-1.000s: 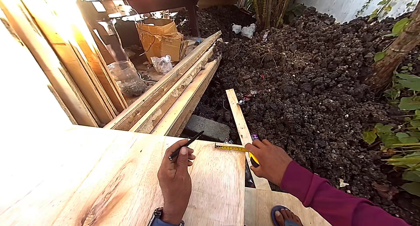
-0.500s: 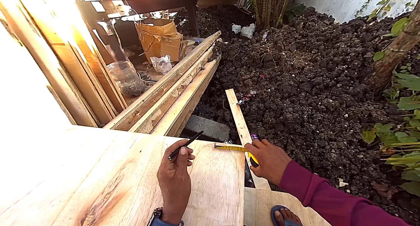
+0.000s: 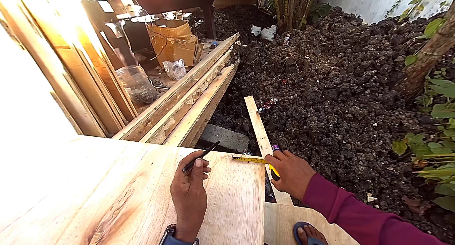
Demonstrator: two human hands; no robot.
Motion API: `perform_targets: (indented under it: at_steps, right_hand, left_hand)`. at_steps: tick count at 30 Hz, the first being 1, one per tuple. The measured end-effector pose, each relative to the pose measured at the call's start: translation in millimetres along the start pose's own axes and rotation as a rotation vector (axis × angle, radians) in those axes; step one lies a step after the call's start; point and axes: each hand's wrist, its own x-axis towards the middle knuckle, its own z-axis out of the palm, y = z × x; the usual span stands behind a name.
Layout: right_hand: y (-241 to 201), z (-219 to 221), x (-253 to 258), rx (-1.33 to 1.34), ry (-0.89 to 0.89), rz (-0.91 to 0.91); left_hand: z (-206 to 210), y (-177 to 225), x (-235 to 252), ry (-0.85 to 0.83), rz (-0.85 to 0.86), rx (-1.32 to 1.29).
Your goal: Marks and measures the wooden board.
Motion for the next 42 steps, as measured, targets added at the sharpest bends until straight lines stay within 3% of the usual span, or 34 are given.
perform_targets:
  at_steps: [21, 30, 42]
  right_hand:
    - [2, -2, 0, 0.007, 0.001, -0.008]
    - [16, -17, -10, 0.042, 0.221, 0.03]
    - [26, -22, -11, 0.027, 0.172, 0.046]
  left_hand:
    - [1, 0, 0, 0.005, 0.003, -0.001]
    - [0, 3, 1, 0.002, 0.006, 0.011]
    - [0, 2, 1, -0.008, -0.005, 0.015]
